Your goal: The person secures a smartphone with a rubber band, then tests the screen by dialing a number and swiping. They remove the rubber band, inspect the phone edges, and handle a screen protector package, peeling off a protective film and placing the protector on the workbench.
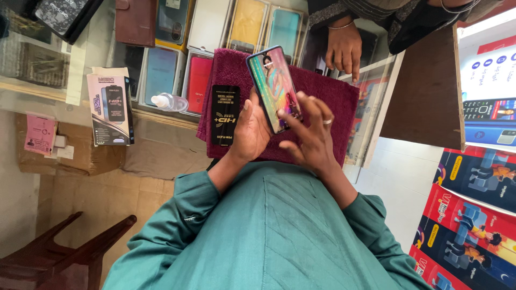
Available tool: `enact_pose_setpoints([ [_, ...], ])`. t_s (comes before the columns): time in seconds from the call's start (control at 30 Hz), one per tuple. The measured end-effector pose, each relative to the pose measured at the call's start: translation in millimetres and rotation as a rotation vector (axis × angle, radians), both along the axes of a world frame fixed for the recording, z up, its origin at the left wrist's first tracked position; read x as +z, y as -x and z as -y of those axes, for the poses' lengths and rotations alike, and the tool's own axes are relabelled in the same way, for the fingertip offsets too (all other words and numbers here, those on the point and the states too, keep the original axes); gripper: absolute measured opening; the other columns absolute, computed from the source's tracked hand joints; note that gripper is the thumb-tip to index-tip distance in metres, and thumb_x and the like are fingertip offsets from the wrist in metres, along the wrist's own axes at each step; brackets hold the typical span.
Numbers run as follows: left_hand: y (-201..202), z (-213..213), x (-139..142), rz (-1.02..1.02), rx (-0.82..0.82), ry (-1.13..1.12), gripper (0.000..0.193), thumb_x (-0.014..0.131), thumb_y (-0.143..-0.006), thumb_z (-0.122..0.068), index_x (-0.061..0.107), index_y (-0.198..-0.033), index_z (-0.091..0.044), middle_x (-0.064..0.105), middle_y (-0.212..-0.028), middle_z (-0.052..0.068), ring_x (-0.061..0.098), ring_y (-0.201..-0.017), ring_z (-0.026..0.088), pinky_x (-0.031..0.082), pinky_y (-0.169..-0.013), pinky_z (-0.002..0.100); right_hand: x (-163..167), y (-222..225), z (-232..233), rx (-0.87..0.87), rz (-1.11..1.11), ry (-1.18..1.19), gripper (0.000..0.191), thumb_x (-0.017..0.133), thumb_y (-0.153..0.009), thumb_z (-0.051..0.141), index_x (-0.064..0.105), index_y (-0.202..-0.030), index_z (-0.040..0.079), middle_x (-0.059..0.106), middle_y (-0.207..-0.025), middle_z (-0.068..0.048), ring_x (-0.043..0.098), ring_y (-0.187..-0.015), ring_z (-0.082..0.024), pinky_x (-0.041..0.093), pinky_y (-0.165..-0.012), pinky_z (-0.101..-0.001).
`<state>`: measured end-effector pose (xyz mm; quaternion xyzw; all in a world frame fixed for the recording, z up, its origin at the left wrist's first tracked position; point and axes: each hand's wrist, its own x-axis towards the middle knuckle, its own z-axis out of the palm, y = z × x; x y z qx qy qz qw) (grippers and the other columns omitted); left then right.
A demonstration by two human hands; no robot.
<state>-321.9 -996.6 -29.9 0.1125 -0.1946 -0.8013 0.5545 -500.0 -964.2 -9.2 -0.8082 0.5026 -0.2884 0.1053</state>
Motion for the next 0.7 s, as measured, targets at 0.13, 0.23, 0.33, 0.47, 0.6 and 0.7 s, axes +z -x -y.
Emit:
enact_pose_setpoints([
  [0.13,0.6,-1.2,-0.2,-0.001,-0.027,-0.018,0.084,0.047,-0.106,-0.055,0.008,-0.169,-0.015,0.029,-0.168,0.013,0.035,-0.154,0.028,0.029,-0.129,0.046,2.4,2.3,-1.2,-0.041,0.067,-0.009,0.065,0.055,-0.099,0.064,0.069,-0.138,0.014,0.039,-0.161,-0.016,0.036,-0.146,-0.039,0.032,-0.124,-0.0519],
  [0.23,0.2,-1.5,0.0,0.036,0.000,-0.004,0.083,0.047,-0.108,-0.055,0.012,-0.169,-0.011,0.029,-0.170,0.012,0.035,-0.157,0.026,0.027,-0.132,0.044,2.7,3.8,-1.8,0.014,0.053,0.039,0.062,0.055,-0.099,0.065,0.072,-0.131,0.015,0.044,-0.156,-0.014,0.040,-0.141,-0.037,0.034,-0.121,-0.0501],
  [0.33,0.4,-1.9,0.9,-0.009,-0.041,-0.009,0.081,0.047,-0.108,-0.055,0.012,-0.168,-0.013,0.032,-0.167,0.014,0.038,-0.152,0.029,0.031,-0.128,0.048,1.2,6.1,0.6,-0.051,0.056,0.058,0.062,0.049,-0.102,0.063,0.072,-0.133,0.014,0.043,-0.158,-0.016,0.040,-0.145,-0.038,0.032,-0.124,-0.0526],
  [0.47,0.5,-2.9,3.2,0.017,-0.046,-0.023,0.082,0.047,-0.106,-0.055,0.013,-0.168,-0.013,0.032,-0.168,0.012,0.036,-0.154,0.027,0.030,-0.129,0.046,-0.8,8.9,2.7,-0.153,0.141,0.052,0.066,0.046,-0.104,0.066,0.071,-0.135,0.012,0.043,-0.157,-0.018,0.042,-0.143,-0.037,0.037,-0.118,-0.0510],
  [0.6,-0.8,-2.3,4.1,0.009,-0.043,-0.013,0.082,0.048,-0.106,-0.055,0.014,-0.167,-0.013,0.033,-0.166,0.013,0.038,-0.153,0.028,0.032,-0.129,0.048,-0.1,9.9,-1.0,-0.140,0.235,0.027,0.068,0.046,-0.104,0.068,0.070,-0.134,0.012,0.046,-0.156,-0.017,0.046,-0.139,-0.036,0.043,-0.111,-0.0467],
  [0.7,-0.7,-2.2,3.2,0.001,-0.038,-0.026,0.082,0.049,-0.105,-0.056,0.014,-0.166,-0.014,0.033,-0.165,0.012,0.038,-0.153,0.028,0.031,-0.129,0.048,1.9,8.5,-3.5,-0.088,0.203,0.018,0.066,0.051,-0.103,0.066,0.070,-0.134,0.011,0.046,-0.155,-0.017,0.046,-0.138,-0.037,0.043,-0.111,-0.0464],
])
